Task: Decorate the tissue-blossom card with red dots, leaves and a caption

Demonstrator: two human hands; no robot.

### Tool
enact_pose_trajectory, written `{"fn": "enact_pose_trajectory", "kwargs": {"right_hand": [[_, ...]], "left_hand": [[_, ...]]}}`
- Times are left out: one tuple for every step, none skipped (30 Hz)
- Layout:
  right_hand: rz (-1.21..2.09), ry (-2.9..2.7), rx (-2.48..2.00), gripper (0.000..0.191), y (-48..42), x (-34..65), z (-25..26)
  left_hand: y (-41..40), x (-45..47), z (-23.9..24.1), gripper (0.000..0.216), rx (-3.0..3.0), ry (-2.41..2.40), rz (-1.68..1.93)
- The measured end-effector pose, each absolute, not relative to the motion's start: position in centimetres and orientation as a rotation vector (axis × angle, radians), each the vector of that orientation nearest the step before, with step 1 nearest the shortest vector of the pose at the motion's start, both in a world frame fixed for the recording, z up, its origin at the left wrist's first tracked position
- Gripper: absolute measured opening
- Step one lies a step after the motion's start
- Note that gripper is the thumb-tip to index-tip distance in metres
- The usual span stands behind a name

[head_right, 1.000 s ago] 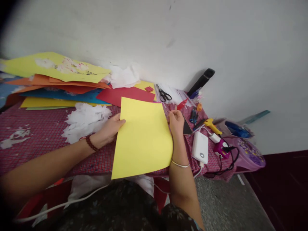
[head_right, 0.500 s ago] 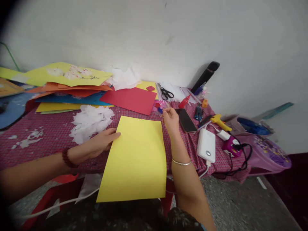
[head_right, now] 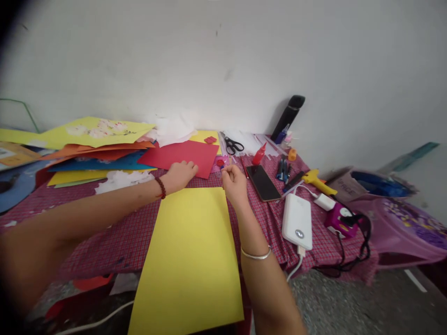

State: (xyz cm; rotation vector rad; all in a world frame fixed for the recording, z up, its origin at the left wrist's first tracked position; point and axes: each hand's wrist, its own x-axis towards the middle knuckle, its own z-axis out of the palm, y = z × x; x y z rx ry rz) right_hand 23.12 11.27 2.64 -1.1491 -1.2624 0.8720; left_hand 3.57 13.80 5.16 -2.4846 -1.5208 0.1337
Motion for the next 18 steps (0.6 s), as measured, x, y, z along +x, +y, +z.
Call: {"fn": "enact_pose_trajectory", "kwargs": {"right_hand": [[0.869, -1.272, -1.147, 0.011, 11.3, 23.2, 2.6], [0.866, -1.278, -1.142, 0.012, 11.3, 23.2, 2.6], [0.864, -1.284, -1.134, 0.012, 11.3, 23.2, 2.6], [0.864, -1.290, -1.127, 0.012, 11.3, 23.3, 2.6], [0.863, -1.294, -1.121, 0.012, 11.2, 23.3, 2.7], [0.865, -1.298, -1.115, 0.012, 11.1, 23.3, 2.8], [0.869, -1.300, -1.111, 0.012, 11.0, 23.2, 3.0], [0.872, -1.302, -1.110, 0.012, 11.0, 23.2, 3.1], [0.875, -1.304, -1.110, 0.012, 10.9, 23.1, 3.2], [0.877, -1.303, -1.112, 0.012, 10.8, 23.1, 3.3], [0.879, -1.301, -1.115, 0.012, 10.8, 23.0, 3.4], [0.882, -1.299, -1.120, 0.012, 10.8, 23.0, 3.4], [0.885, -1.297, -1.125, 0.012, 10.8, 23.0, 3.3], [0.889, -1.296, -1.131, 0.012, 10.8, 23.0, 3.2], [0.893, -1.296, -1.137, 0.012, 10.8, 23.0, 3.2], [0.893, -1.297, -1.142, 0.012, 10.9, 23.0, 3.0], [0.890, -1.300, -1.148, 0.012, 10.9, 23.0, 2.9], [0.885, -1.303, -1.154, 0.012, 11.0, 23.0, 2.9]], "left_hand": [[14.8, 3.8, 4.7, 0.031, -2.478, -1.532, 0.136], [15.6, 3.9, 4.4, 0.031, -2.473, -1.544, 0.139], [16.4, 3.9, 4.2, 0.030, -2.470, -1.554, 0.140], [17.0, 3.8, 4.1, 0.030, -2.467, -1.563, 0.140], [17.5, 3.8, 4.1, 0.029, -2.464, -1.571, 0.138], [18.1, 3.8, 4.1, 0.029, -2.462, -1.578, 0.135], [18.6, 3.9, 4.2, 0.028, -2.458, -1.587, 0.130], [19.2, 4.0, 4.2, 0.027, -2.452, -1.597, 0.123], [19.8, 4.2, 4.2, 0.025, -2.444, -1.612, 0.117], [20.4, 4.3, 4.2, 0.022, -2.435, -1.629, 0.111], [21.1, 4.5, 4.2, 0.022, -2.426, -1.648, 0.106], [21.7, 4.7, 4.1, 0.026, -2.417, -1.668, 0.099], [22.3, 4.9, 4.1, 0.030, -2.409, -1.688, 0.090], [22.8, 5.0, 4.0, 0.035, -2.402, -1.707, 0.078], [23.3, 5.0, 3.9, 0.037, -2.395, -1.727, 0.064], [23.8, 5.1, 3.8, 0.037, -2.388, -1.747, 0.049], [24.1, 5.1, 3.8, 0.037, -2.381, -1.767, 0.035], [24.4, 5.0, 3.7, 0.037, -2.376, -1.786, 0.020]]}}
